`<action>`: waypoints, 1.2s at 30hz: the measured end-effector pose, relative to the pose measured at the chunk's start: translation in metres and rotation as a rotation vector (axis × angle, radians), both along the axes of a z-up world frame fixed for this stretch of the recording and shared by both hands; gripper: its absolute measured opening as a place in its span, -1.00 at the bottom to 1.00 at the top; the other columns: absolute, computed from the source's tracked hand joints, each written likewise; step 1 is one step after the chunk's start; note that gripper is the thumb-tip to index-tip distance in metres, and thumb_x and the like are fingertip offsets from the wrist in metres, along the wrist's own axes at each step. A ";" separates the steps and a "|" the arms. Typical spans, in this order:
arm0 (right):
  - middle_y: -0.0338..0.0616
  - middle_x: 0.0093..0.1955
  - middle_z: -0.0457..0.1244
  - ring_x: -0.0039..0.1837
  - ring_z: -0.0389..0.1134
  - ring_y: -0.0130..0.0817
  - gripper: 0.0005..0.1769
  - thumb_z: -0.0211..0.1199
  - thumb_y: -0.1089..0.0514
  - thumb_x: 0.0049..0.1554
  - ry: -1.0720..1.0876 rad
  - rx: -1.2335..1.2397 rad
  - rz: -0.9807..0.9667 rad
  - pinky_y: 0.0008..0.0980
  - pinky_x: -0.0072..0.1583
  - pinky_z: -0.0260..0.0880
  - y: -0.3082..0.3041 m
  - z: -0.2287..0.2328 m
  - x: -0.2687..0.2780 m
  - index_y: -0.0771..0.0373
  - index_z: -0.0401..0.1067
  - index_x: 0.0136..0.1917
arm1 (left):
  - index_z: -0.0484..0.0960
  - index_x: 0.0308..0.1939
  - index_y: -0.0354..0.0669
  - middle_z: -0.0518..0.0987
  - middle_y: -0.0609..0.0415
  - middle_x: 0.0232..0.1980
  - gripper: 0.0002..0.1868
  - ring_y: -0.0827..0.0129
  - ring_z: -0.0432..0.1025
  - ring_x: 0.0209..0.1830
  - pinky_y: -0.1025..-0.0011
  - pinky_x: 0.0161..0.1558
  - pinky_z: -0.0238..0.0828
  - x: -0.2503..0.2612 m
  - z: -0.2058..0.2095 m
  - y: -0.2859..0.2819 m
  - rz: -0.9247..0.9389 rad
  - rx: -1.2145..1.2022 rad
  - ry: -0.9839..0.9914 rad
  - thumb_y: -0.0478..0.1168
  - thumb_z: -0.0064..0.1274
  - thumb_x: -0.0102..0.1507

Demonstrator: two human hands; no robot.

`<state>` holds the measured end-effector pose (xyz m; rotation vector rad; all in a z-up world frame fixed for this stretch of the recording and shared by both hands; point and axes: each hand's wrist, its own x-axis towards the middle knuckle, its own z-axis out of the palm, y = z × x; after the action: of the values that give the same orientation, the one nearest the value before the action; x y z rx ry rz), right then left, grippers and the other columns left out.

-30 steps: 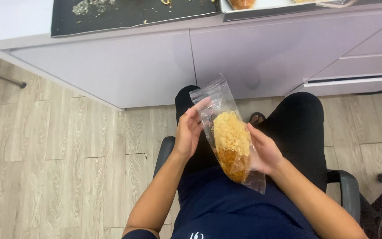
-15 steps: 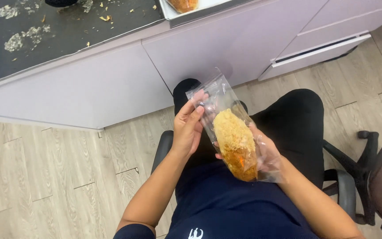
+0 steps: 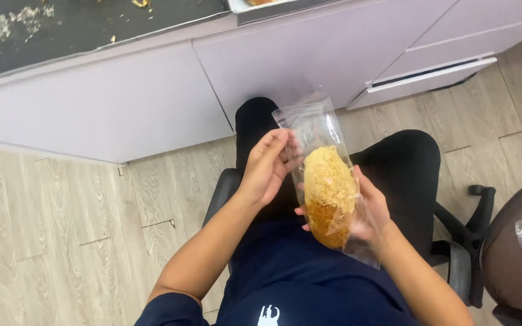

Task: Packaging individual bread rolls into plastic bags and recording information on a notepad.

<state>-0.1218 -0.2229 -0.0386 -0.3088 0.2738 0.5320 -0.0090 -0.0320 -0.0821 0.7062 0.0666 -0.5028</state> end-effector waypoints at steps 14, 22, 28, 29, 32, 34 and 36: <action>0.54 0.31 0.25 0.20 0.25 0.84 -0.32 0.02 -0.21 0.19 0.154 0.047 0.398 0.81 0.13 0.19 0.051 0.015 0.018 0.40 0.43 0.29 | 0.67 0.02 0.01 0.71 0.11 -0.05 -0.84 0.32 0.61 -0.02 0.26 0.17 0.47 -0.031 0.030 0.022 0.135 -0.470 0.404 -0.14 0.08 0.40; 0.48 0.20 0.34 -0.12 0.43 0.26 -0.37 -0.11 -0.19 0.29 0.135 -0.162 0.589 0.62 0.25 0.30 0.089 0.021 0.028 0.37 0.44 0.24 | 0.57 -0.12 0.00 0.54 0.24 -0.28 -0.88 0.51 0.46 -0.29 0.39 -0.04 0.48 -0.045 0.036 0.067 0.272 -0.730 0.324 -0.12 -0.03 0.40; 0.38 0.47 0.13 0.42 0.21 0.43 -0.37 -0.13 -0.08 0.37 0.010 -0.311 0.578 0.66 0.32 0.13 0.111 0.020 0.022 0.25 0.04 0.60 | 0.47 -0.25 0.10 0.26 0.42 -0.46 -0.82 0.68 0.23 -0.48 0.58 -0.24 0.34 -0.056 0.035 0.098 0.318 -0.835 0.121 -0.06 -0.15 0.42; 0.38 0.51 0.08 0.47 0.21 0.46 -0.40 -0.03 -0.01 0.47 -0.206 -0.049 0.586 0.69 0.28 0.16 0.105 0.002 0.021 0.19 -0.08 0.65 | 0.53 -0.19 0.10 0.28 0.43 -0.47 -0.82 0.73 0.22 -0.49 0.64 -0.25 0.32 -0.057 0.038 0.103 0.355 -0.844 0.080 -0.11 -0.18 0.44; 0.39 0.54 0.02 0.51 0.16 0.43 -0.41 -0.12 -0.02 0.50 -0.240 -0.030 0.616 0.63 0.30 0.19 0.104 -0.009 0.019 0.15 -0.15 0.68 | 0.34 -0.42 0.16 0.19 0.46 -0.51 -0.70 0.67 0.21 -0.51 0.60 -0.27 0.31 -0.058 0.029 0.119 0.325 -0.768 0.057 0.06 -0.17 0.40; 0.34 0.52 0.08 0.47 0.18 0.36 -0.37 -0.22 -0.05 0.40 -0.070 -0.300 0.638 0.59 0.32 0.17 0.125 0.028 0.020 0.15 -0.04 0.66 | 0.41 -0.27 0.17 0.27 0.48 -0.48 -0.81 0.72 0.23 -0.53 0.67 -0.32 0.30 -0.060 0.022 0.119 0.403 -0.746 0.060 0.02 -0.16 0.42; 0.28 0.50 0.13 0.44 0.19 0.29 -0.29 -0.31 -0.08 0.30 0.107 -0.565 0.661 0.56 0.33 0.14 0.134 0.042 0.021 0.14 0.08 0.65 | 0.47 -0.11 0.18 0.36 0.50 -0.45 -0.88 0.78 0.25 -0.54 0.73 -0.36 0.29 -0.059 0.013 0.120 0.480 -0.724 0.064 -0.02 -0.16 0.43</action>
<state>-0.1004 -0.0892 0.0030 -0.9381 0.4272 1.1254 -0.0678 0.0876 -0.0692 -0.0458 0.1028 -0.0638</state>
